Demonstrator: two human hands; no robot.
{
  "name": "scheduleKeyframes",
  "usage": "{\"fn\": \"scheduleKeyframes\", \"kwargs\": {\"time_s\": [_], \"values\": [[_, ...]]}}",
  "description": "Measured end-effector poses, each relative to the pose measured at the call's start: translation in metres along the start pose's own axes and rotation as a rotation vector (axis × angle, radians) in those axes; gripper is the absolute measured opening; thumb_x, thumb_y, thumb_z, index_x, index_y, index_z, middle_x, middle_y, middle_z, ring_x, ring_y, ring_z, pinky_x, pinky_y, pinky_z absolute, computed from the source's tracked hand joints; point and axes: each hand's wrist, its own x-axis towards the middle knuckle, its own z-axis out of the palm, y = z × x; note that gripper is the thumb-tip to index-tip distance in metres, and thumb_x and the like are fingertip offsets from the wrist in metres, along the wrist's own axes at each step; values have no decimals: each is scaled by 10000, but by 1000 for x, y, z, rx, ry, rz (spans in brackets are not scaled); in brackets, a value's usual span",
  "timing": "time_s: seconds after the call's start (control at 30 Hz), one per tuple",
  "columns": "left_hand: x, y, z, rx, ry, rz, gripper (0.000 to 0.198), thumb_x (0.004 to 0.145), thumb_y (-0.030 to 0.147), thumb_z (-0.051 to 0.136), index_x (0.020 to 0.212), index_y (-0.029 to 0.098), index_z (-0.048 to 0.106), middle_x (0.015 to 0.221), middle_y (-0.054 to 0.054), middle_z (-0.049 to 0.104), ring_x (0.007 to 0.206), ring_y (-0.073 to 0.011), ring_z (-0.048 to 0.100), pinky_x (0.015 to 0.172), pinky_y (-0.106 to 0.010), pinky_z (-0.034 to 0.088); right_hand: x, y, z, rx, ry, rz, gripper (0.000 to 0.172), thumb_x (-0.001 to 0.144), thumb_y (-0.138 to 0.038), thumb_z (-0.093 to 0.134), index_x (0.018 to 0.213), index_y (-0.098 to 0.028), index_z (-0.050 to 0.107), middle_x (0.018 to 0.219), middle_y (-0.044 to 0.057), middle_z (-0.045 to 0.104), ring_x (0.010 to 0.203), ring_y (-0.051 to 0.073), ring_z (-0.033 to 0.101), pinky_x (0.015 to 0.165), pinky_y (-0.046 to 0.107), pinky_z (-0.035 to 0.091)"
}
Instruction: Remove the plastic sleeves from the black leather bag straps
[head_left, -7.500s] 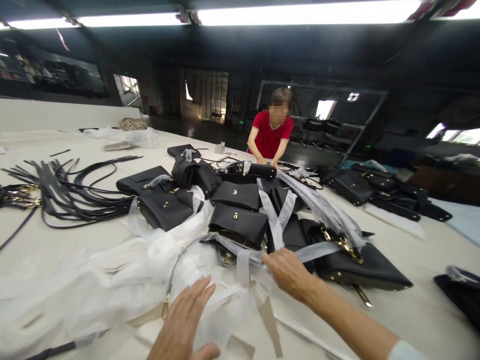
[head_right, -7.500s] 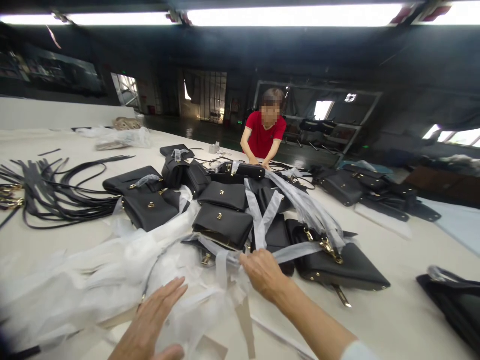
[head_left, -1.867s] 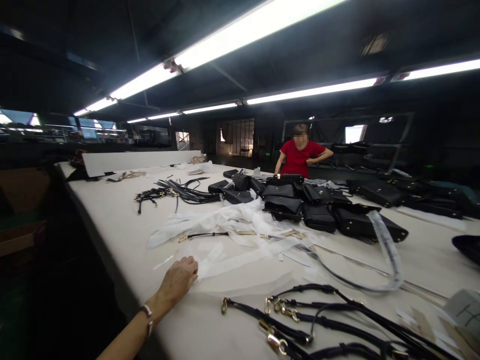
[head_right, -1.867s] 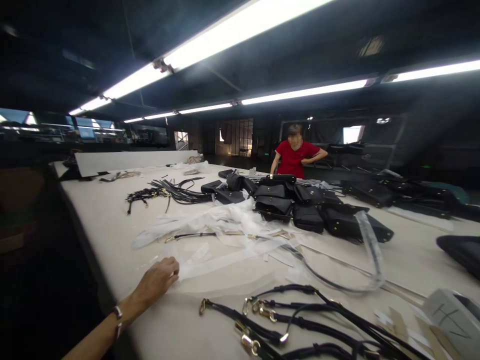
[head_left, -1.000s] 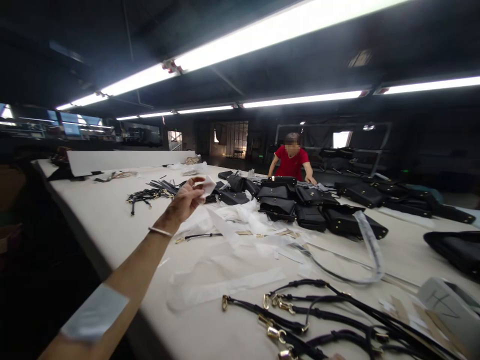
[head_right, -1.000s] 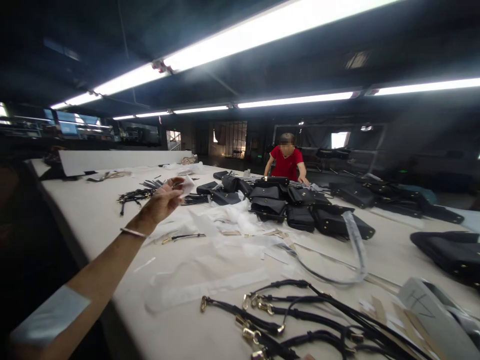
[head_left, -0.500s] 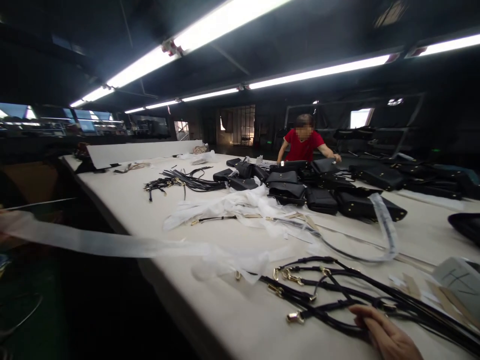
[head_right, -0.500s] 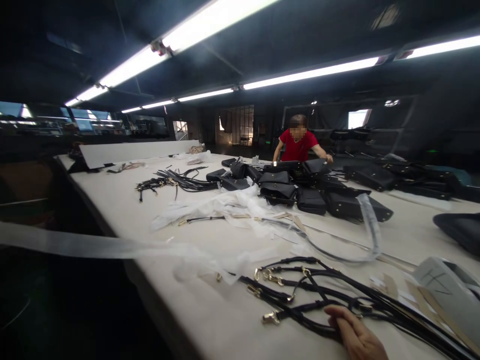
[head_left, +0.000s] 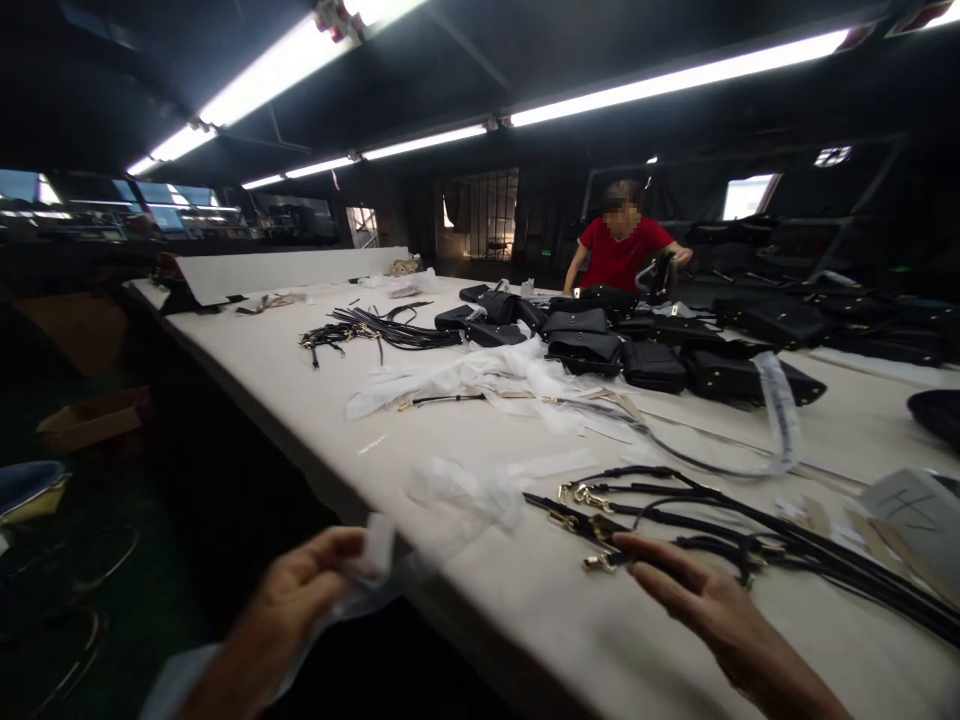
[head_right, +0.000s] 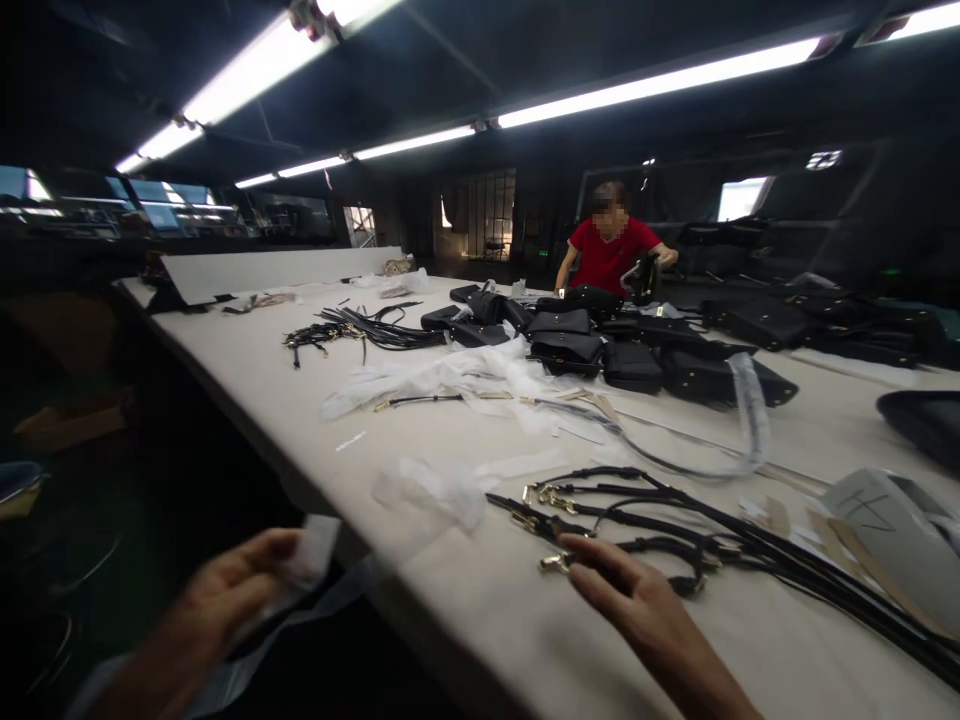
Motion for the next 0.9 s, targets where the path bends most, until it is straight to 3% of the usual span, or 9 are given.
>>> {"fn": "scheduleKeyframes", "kwargs": {"time_s": [0.07, 0.13, 0.23, 0.33, 0.47, 0.57, 0.63, 0.7, 0.9], "values": [[-10, -3, 48, -240, -200, -37, 294, 688, 324, 629, 929, 189, 733, 862, -61, 752, 758, -218, 678, 672, -295, 518, -13, -21, 25, 50, -197, -39, 530, 728, -496, 710, 1201, -256, 719, 1119, 71, 706, 878, 218, 631, 763, 268, 521], [-16, -1, 94, -376, -357, -76, 271, 668, 274, 618, 890, 173, 737, 816, -60, 731, 656, -171, 626, 598, -256, 471, -23, -34, 46, 151, -335, 8, 630, 679, -438, 741, 1266, -221, 667, 987, 48, 686, 674, 144, 526, 623, 236, 458], [-19, 2, 133, -476, -439, -149, 299, 653, 224, 589, 914, 182, 730, 686, -20, 668, 522, -119, 521, 509, -222, 390, -27, -40, 62, 259, -417, 144, 706, 598, -318, 793, 1269, -167, 633, 674, -48, 531, 581, 108, 389, 516, 205, 310], [-16, 2, 137, -535, -390, -202, 312, 658, 249, 592, 944, 203, 709, 621, 6, 615, 496, -123, 506, 497, -222, 386, -28, -35, 64, 283, -477, 185, 739, 556, -315, 848, 1245, -161, 632, 601, -82, 444, 568, 103, 368, 505, 204, 260], [-15, -1, 128, -382, -336, -123, 281, 736, 323, 613, 974, 199, 692, 732, -20, 668, 566, -151, 558, 550, -243, 436, -31, -35, 70, 282, -473, 167, 726, 556, -326, 862, 1236, -193, 647, 714, -52, 569, 620, 122, 474, 529, 204, 326], [-18, -4, 130, -280, -353, -50, 253, 753, 359, 655, 931, 184, 695, 804, -41, 682, 681, -184, 590, 625, -257, 467, -31, -43, 81, 174, -281, 74, 338, 717, -286, 743, 1037, -175, 742, 855, 12, 666, 777, 177, 596, 653, 228, 442], [-22, -6, 134, -266, -364, -38, 223, 736, 356, 704, 874, 180, 690, 802, -38, 671, 735, -196, 591, 672, -261, 476, -28, -46, 88, 98, -204, 14, 182, 811, -298, 657, 835, -149, 759, 798, 39, 683, 783, 189, 623, 704, 250, 465], [-24, -6, 137, -272, -381, -44, 199, 719, 330, 742, 843, 185, 682, 759, -19, 647, 703, -180, 570, 655, -251, 467, -25, -47, 92, 34, -185, -39, 219, 833, -308, 643, 725, -142, 736, 720, 41, 672, 728, 179, 623, 687, 254, 463], [-20, 6, 137, -241, -357, 16, 253, 742, 379, 741, 648, 193, 598, 642, 11, 544, 629, -152, 485, 593, -236, 413, -18, -52, 86, -75, -240, -118, 179, 821, -275, 689, 688, -166, 737, 721, 28, 683, 699, 154, 634, 663, 230, 466]]}}
